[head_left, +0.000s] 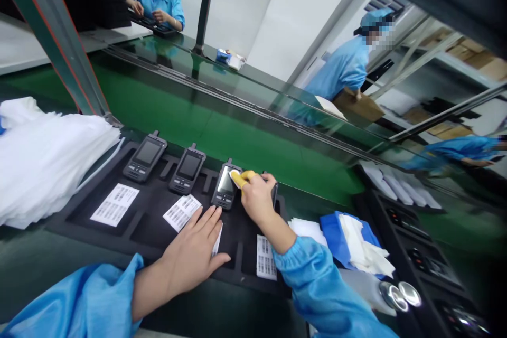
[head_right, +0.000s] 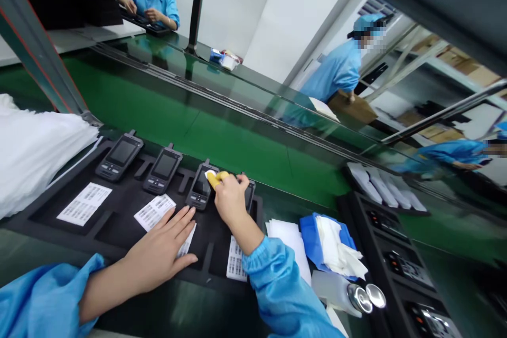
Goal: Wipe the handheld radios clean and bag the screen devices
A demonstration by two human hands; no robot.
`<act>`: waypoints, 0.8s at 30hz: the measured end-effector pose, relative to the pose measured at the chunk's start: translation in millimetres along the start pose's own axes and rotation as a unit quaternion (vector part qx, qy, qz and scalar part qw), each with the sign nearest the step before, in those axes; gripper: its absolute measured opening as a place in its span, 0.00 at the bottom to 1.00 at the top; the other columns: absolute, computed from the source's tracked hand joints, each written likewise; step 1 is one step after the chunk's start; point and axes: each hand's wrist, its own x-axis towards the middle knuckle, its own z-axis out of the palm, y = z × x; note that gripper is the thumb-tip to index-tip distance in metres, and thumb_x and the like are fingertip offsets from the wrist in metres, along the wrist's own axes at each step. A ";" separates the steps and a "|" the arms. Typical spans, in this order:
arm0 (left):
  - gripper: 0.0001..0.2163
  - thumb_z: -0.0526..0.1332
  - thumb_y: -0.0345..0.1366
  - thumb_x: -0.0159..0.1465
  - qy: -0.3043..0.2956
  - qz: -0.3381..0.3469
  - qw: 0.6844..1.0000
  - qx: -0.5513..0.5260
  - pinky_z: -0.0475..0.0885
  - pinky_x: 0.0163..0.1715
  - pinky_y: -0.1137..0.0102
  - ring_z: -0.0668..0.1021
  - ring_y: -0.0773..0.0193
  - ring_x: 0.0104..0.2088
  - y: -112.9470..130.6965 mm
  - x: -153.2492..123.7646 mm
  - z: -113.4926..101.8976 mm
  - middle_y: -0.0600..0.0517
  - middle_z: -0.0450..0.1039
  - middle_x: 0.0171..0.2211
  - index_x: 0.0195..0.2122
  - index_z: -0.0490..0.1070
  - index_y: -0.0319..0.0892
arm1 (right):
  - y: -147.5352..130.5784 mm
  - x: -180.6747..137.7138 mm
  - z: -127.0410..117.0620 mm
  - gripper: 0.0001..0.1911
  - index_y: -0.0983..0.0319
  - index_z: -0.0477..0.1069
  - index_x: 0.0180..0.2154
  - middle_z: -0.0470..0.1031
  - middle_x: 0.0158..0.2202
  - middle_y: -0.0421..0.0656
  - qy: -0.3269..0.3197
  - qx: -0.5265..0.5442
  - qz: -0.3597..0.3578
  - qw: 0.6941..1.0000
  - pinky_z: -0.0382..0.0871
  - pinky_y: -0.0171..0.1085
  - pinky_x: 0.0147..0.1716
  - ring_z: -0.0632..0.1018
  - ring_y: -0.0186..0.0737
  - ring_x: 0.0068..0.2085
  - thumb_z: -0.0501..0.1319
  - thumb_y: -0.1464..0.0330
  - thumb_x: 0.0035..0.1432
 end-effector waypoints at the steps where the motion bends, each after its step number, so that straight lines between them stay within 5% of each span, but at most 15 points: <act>1: 0.26 0.54 0.51 0.63 0.001 -0.001 1.000 -0.005 0.56 0.59 0.54 0.63 0.48 0.60 0.1 -0.1 1.2 0.38 0.61 0.59 0.52 0.70 0.33 | -4.9 -7.7 0.4 0.18 0.58 0.76 0.38 0.73 0.38 0.44 -0.003 0.004 -0.006 1.000 0.46 0.48 0.47 0.69 0.39 0.39 0.53 0.81 0.52; 8: 0.24 0.58 0.49 0.62 0.038 -0.009 0.998 -0.052 0.58 0.58 0.56 0.67 0.48 0.58 -2.3 -8.0 -4.6 0.38 0.68 0.55 0.49 0.72 0.33 | -40.2 -56.6 -17.8 0.21 0.57 0.75 0.38 0.73 0.36 0.39 -0.017 0.017 -0.068 0.997 0.49 0.42 0.46 0.70 0.34 0.37 0.54 0.82 0.46; 13: 0.22 0.57 0.48 0.63 0.072 -0.028 0.997 -0.023 0.58 0.59 0.57 0.68 0.50 0.58 -32.4 -31.0 -25.8 0.41 0.67 0.56 0.50 0.72 0.37 | -38.2 -10.7 -20.4 0.21 0.58 0.75 0.38 0.73 0.38 0.42 0.013 -0.005 -0.058 0.998 0.50 0.44 0.45 0.69 0.37 0.39 0.54 0.82 0.46; 18: 0.23 0.58 0.50 0.61 0.033 -0.073 0.996 0.032 0.60 0.57 0.52 0.68 0.48 0.57 -70.7 -43.6 -34.4 0.40 0.66 0.56 0.51 0.72 0.39 | -62.9 56.1 -2.6 0.18 0.59 0.75 0.37 0.72 0.36 0.42 0.033 -0.012 -0.095 0.995 0.49 0.45 0.46 0.69 0.37 0.37 0.55 0.82 0.48; 24: 0.25 0.59 0.49 0.60 -0.005 -0.084 0.996 0.027 0.61 0.57 0.56 0.67 0.50 0.58 -74.8 -45.9 -35.5 0.39 0.62 0.59 0.53 0.70 0.38 | -88.5 87.7 22.0 0.15 0.59 0.75 0.34 0.72 0.33 0.42 0.030 -0.016 -0.119 0.992 0.47 0.48 0.47 0.69 0.38 0.36 0.54 0.80 0.54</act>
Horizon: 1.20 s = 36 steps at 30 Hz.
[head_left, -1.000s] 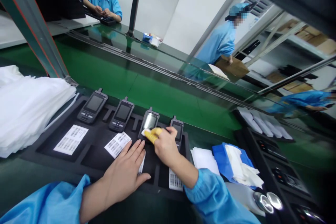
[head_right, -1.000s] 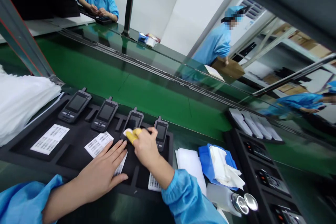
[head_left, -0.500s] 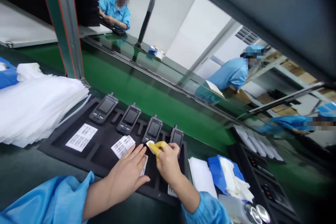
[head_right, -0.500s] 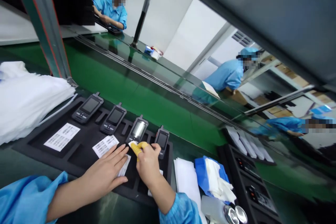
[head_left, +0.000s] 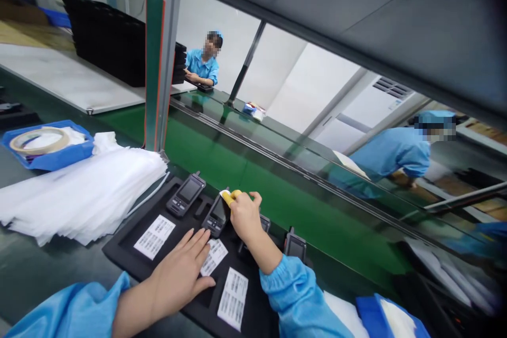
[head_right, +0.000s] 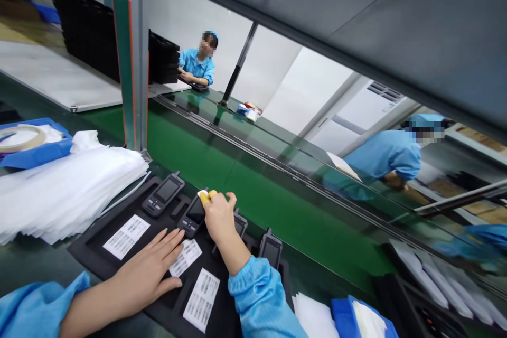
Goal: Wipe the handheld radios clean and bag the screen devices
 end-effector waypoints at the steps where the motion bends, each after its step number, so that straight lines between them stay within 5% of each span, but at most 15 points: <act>1: 0.25 0.59 0.49 0.60 -0.003 -0.003 1.000 -0.003 0.61 0.57 0.56 0.66 0.50 0.58 1.3 -0.1 0.1 0.39 0.62 0.59 0.53 0.70 0.38 | -4.6 -3.9 2.1 0.14 0.60 0.75 0.33 0.72 0.32 0.42 -0.004 0.001 -0.004 1.000 0.47 0.48 0.47 0.69 0.38 0.36 0.54 0.80 0.55; 8: 0.25 0.60 0.48 0.60 -0.015 -0.002 1.000 -0.009 0.61 0.58 0.55 0.66 0.48 0.59 3.7 2.3 2.2 0.36 0.63 0.58 0.53 0.70 0.35 | -24.1 -30.6 -3.9 0.10 0.54 0.75 0.37 0.72 0.33 0.37 -0.040 0.021 -0.074 0.996 0.47 0.44 0.47 0.68 0.35 0.36 0.58 0.73 0.58; 13: 0.23 0.57 0.47 0.62 0.006 -0.007 1.000 -0.027 0.59 0.58 0.55 0.65 0.48 0.59 4.3 1.9 6.7 0.35 0.61 0.59 0.51 0.71 0.34 | -4.6 -17.0 -0.1 0.13 0.58 0.75 0.37 0.72 0.37 0.43 -0.043 -0.003 -0.008 0.999 0.45 0.49 0.47 0.68 0.39 0.38 0.55 0.77 0.58; 20: 0.22 0.56 0.46 0.63 0.065 0.002 0.996 -0.055 0.60 0.58 0.56 0.67 0.49 0.58 1.3 0.9 15.9 0.37 0.66 0.56 0.51 0.70 0.35 | -25.1 -23.6 0.6 0.10 0.55 0.75 0.36 0.72 0.35 0.40 -0.062 0.001 -0.034 0.997 0.46 0.45 0.47 0.68 0.36 0.37 0.57 0.73 0.58; 26: 0.22 0.56 0.47 0.63 0.072 0.022 0.997 -0.020 0.64 0.55 0.56 0.70 0.48 0.55 -3.0 2.2 17.6 0.36 0.66 0.56 0.50 0.71 0.34 | 5.9 1.8 3.8 0.14 0.58 0.75 0.33 0.72 0.35 0.42 -0.029 -0.029 0.026 0.999 0.45 0.49 0.47 0.68 0.38 0.37 0.53 0.78 0.58; 29: 0.22 0.57 0.46 0.62 0.075 0.022 0.997 -0.025 0.64 0.55 0.57 0.71 0.48 0.55 -2.5 2.3 18.5 0.36 0.67 0.55 0.50 0.72 0.34 | 8.5 -15.8 6.5 0.15 0.58 0.76 0.33 0.72 0.35 0.42 -0.023 -0.032 0.034 0.999 0.46 0.48 0.46 0.68 0.38 0.37 0.54 0.80 0.55; 36: 0.21 0.55 0.45 0.63 0.061 -0.003 0.995 -0.074 0.61 0.58 0.56 0.67 0.50 0.58 -0.9 1.9 21.9 0.39 0.65 0.57 0.51 0.70 0.37 | -32.2 -67.6 1.9 0.16 0.53 0.73 0.44 0.72 0.36 0.39 -0.039 0.016 -0.034 0.999 0.48 0.44 0.45 0.69 0.35 0.36 0.57 0.74 0.56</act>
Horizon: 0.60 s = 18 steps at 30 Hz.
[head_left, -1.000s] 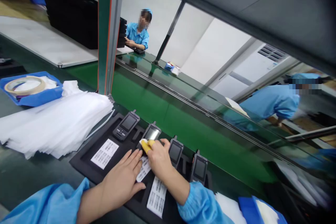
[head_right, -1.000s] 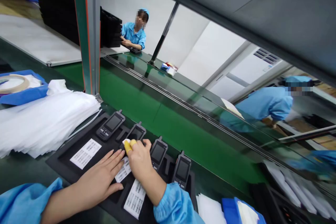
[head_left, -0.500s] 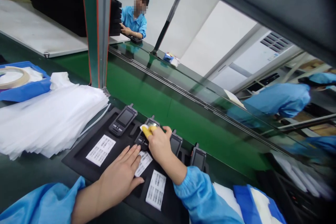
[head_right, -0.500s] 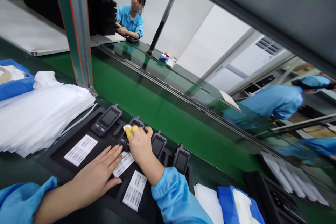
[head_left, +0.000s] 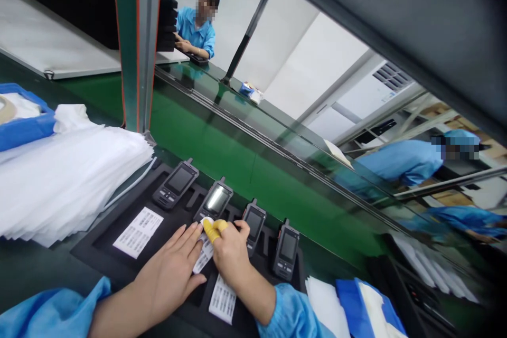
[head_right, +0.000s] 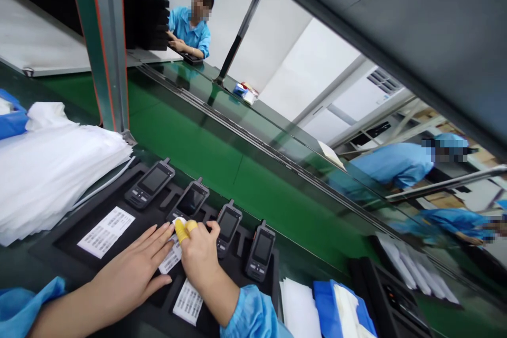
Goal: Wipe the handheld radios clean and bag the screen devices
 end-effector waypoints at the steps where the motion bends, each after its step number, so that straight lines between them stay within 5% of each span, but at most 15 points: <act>1: 0.20 0.55 0.44 0.63 -0.003 -0.002 1.000 -0.003 0.61 0.58 0.56 0.67 0.50 0.58 0.0 -0.1 -0.3 0.39 0.65 0.57 0.51 0.70 0.37 | 0.6 2.6 -1.1 0.15 0.53 0.73 0.43 0.72 0.36 0.39 -0.001 0.005 0.001 1.000 0.48 0.44 0.46 0.69 0.35 0.36 0.57 0.74 0.56; 8: 0.20 0.60 0.43 0.59 -0.004 -0.005 1.000 0.000 0.63 0.57 0.57 0.69 0.48 0.57 -0.1 -0.7 -6.7 0.38 0.65 0.57 0.49 0.72 0.37 | 34.2 54.1 3.6 0.15 0.59 0.75 0.33 0.72 0.34 0.44 0.045 -0.034 0.081 0.995 0.48 0.48 0.45 0.68 0.40 0.37 0.53 0.79 0.54; 13: 0.19 0.60 0.41 0.59 -0.008 0.008 1.000 0.011 0.67 0.53 0.55 0.72 0.48 0.54 0.4 1.1 -12.8 0.39 0.69 0.54 0.49 0.72 0.37 | -1.8 37.3 2.6 0.09 0.55 0.74 0.35 0.71 0.32 0.38 0.040 -0.010 0.000 0.999 0.49 0.44 0.45 0.68 0.36 0.35 0.58 0.74 0.56; 18: 0.13 0.51 0.32 0.65 0.091 -0.019 0.994 -0.060 0.73 0.41 0.62 0.79 0.58 0.37 1.2 1.0 -26.6 0.48 0.78 0.32 0.34 0.75 0.41 | 3.6 41.1 -5.4 0.13 0.56 0.74 0.40 0.71 0.32 0.40 0.039 -0.013 0.015 0.999 0.47 0.46 0.44 0.68 0.37 0.36 0.57 0.75 0.57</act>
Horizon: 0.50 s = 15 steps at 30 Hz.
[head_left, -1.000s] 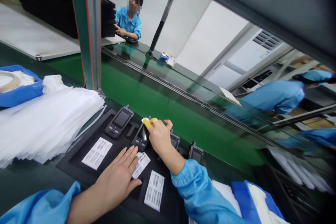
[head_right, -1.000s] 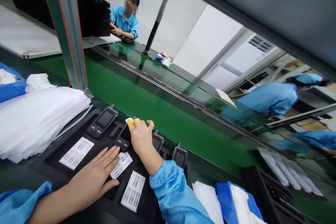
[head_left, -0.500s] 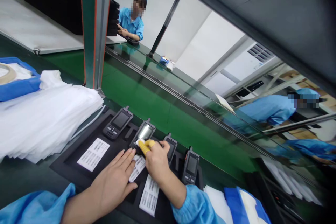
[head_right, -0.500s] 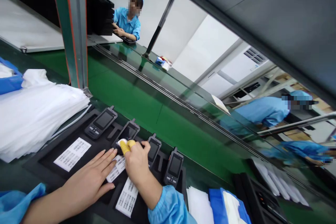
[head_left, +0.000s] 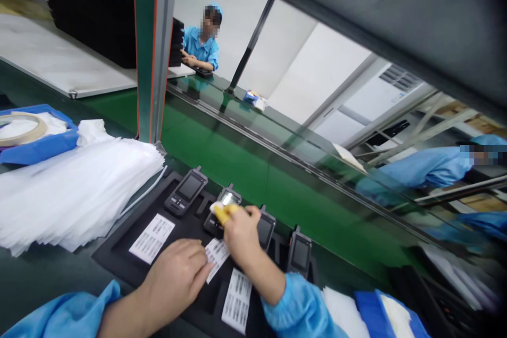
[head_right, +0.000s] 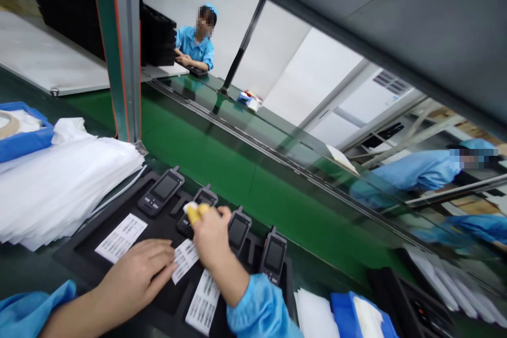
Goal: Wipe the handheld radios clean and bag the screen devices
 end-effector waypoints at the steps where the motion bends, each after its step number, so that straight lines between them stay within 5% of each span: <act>1: 0.14 0.50 0.32 0.65 0.015 -0.011 1.000 -0.002 0.73 0.37 0.64 0.78 0.59 0.33 -0.3 1.1 -3.7 0.49 0.77 0.29 0.30 0.74 0.41 | 6.4 3.8 1.5 0.13 0.57 0.75 0.39 0.71 0.33 0.42 -0.002 -0.005 0.020 1.000 0.47 0.47 0.44 0.68 0.39 0.36 0.56 0.77 0.56; 4: 0.15 0.51 0.32 0.66 0.044 -0.030 0.998 0.015 0.71 0.30 0.66 0.76 0.61 0.27 -3.4 6.0 -13.5 0.50 0.73 0.24 0.24 0.71 0.40 | 13.0 4.2 6.8 0.13 0.59 0.75 0.32 0.71 0.34 0.43 -0.019 -0.004 0.032 0.999 0.46 0.48 0.45 0.68 0.39 0.36 0.55 0.78 0.56; 9: 0.13 0.51 0.32 0.65 0.071 -0.047 0.995 0.044 0.71 0.32 0.64 0.76 0.60 0.27 -10.6 10.4 -16.7 0.50 0.73 0.25 0.26 0.71 0.40 | -15.4 -25.7 -2.9 0.11 0.56 0.75 0.34 0.71 0.34 0.39 -0.036 0.018 -0.036 0.999 0.47 0.45 0.46 0.67 0.35 0.36 0.57 0.75 0.57; 12: 0.11 0.51 0.30 0.65 0.046 -0.053 0.996 0.049 0.73 0.37 0.60 0.78 0.55 0.35 -12.2 8.6 -11.0 0.47 0.76 0.31 0.32 0.72 0.39 | -11.2 -30.4 -7.1 0.12 0.54 0.75 0.38 0.72 0.35 0.38 -0.013 0.028 -0.054 0.998 0.47 0.44 0.46 0.67 0.35 0.36 0.57 0.75 0.58; 15: 0.10 0.51 0.28 0.63 -0.006 -0.051 0.997 0.066 0.71 0.45 0.55 0.76 0.48 0.47 -11.7 5.8 -3.0 0.41 0.76 0.41 0.34 0.72 0.37 | 12.0 -23.6 -0.9 0.16 0.57 0.74 0.40 0.73 0.37 0.41 0.029 0.009 0.018 0.999 0.47 0.45 0.45 0.68 0.36 0.36 0.55 0.79 0.55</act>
